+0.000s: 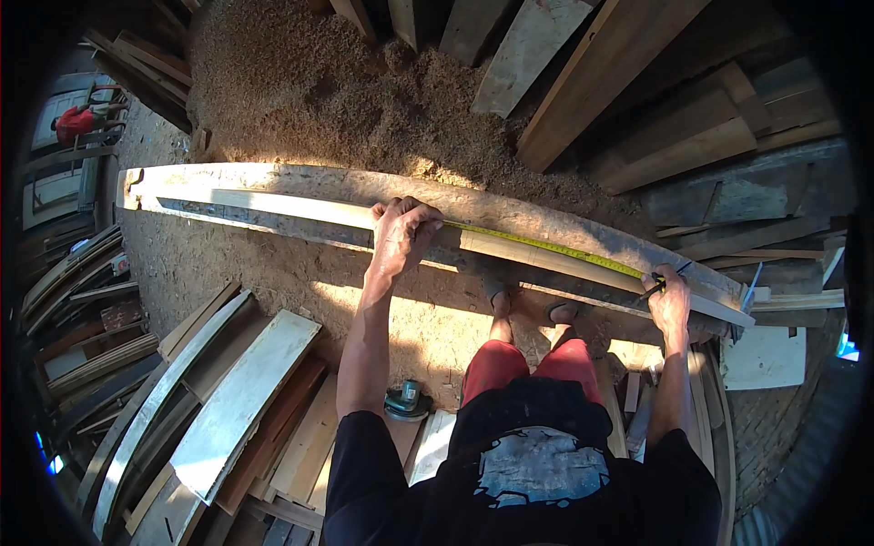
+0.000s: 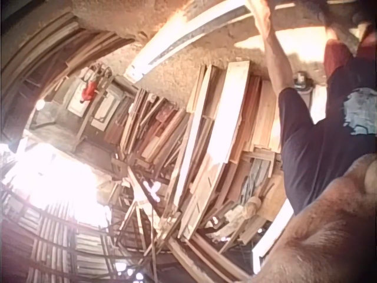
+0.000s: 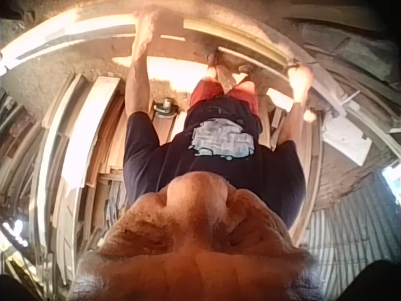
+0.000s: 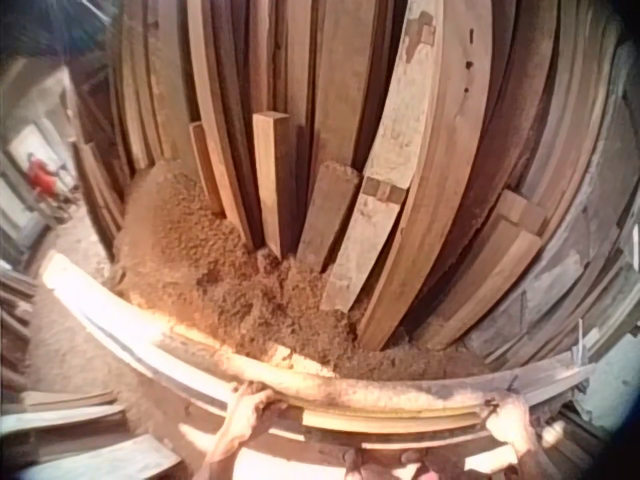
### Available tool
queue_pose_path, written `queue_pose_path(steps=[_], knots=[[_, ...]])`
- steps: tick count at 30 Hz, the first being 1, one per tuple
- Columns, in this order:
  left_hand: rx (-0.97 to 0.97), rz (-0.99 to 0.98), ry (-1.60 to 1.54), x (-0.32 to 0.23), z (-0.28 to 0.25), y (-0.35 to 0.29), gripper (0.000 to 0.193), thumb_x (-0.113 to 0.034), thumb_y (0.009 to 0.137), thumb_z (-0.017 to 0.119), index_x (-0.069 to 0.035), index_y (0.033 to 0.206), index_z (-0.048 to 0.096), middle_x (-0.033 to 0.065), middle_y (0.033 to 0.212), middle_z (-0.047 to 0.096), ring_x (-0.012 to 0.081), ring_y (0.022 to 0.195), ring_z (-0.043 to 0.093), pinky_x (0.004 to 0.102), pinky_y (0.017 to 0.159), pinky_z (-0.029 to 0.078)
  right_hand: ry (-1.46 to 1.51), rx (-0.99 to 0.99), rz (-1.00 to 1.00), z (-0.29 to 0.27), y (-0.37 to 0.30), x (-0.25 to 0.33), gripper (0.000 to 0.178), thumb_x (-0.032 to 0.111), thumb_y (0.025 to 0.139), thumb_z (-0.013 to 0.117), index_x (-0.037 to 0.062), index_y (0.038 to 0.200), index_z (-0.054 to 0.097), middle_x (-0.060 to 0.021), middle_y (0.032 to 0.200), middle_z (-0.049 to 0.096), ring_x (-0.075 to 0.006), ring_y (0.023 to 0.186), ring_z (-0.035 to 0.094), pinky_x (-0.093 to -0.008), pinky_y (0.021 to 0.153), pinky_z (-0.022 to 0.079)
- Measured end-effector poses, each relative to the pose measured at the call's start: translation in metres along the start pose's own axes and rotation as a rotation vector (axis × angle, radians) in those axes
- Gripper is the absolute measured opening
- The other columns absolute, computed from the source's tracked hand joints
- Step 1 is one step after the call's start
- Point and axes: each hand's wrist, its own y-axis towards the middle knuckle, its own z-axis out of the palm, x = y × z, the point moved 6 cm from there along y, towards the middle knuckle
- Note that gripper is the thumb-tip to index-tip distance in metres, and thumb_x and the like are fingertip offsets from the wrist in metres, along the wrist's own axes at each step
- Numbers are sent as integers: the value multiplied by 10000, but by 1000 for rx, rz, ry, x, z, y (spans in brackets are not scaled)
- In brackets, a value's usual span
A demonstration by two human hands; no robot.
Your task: The person marks a wooden beam using a square ruler and a pencil, aligns wooden planks against the beam to trace lines, and measures the beam using a tape measure.
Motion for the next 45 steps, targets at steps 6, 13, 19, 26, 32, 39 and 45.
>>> queue_pose_path(steps=[6, 13, 19, 26, 32, 39, 45], knots=[[26, -16, -1, 2, 2, 1, 78, -224, 827, 737, -179, 891, 747, 36, 847, 710, 265, 868, 637, 435, 882, 323, 0, 32, 11, -3, -2, 7, 310, 277, 846, 745, 48, 1040, 668, -228, 946, 699, -438, 931, 643, -497, 801, 502], [28, -31, -38, 2, 2, 2, 48, -196, 852, 715, -182, 893, 736, 34, 845, 710, 257, 863, 649, 432, 874, 321, 24, 16, 5, -4, -3, 11, 309, 289, 841, 747, 45, 1015, 671, -230, 933, 696, -439, 927, 643, -500, 793, 499], [24, -27, -40, 3, 3, 3, 63, -181, 847, 720, -179, 908, 733, 45, 844, 702, 267, 841, 647, 429, 879, 315, 25, 12, 0, -3, -3, 11, 304, 291, 842, 745, 47, 1007, 670, -226, 922, 697, -442, 909, 646, -504, 787, 501], [71, -76, -7, 9, 7, 2, 71, -197, 844, 729, -181, 914, 731, 56, 856, 697, 267, 863, 638, 429, 886, 311, 32, 35, 12, -3, -3, 12, 302, 293, 845, 743, 49, 1007, 672, -225, 922, 697, -446, 916, 646, -508, 796, 502], [87, -86, -5, 15, 10, 1, 80, -211, 849, 726, -190, 927, 725, 61, 883, 693, 267, 899, 630, 436, 882, 313, 31, 0, -13, -3, -3, 11, 298, 290, 846, 740, 46, 1002, 668, -230, 919, 695, -450, 916, 644, -511, 793, 500], [123, -126, 23, 11, 8, 3, 70, -223, 858, 704, -187, 911, 730, 44, 848, 710, 265, 923, 643, 448, 882, 317, 52, 36, 15, -4, -3, 15, 300, 289, 847, 739, 43, 1001, 663, -235, 922, 693, -445, 907, 655, -506, 777, 499], [154, -132, 29, 4, 7, 8, 85, -219, 850, 691, -179, 915, 729, 43, 863, 709, 269, 928, 644, 455, 868, 322, 40, 28, 31, -4, -4, 10, 311, 252, 830, 737, 6, 1011, 677, -250, 900, 690, -429, 873, 667, -458, 769, 504]])
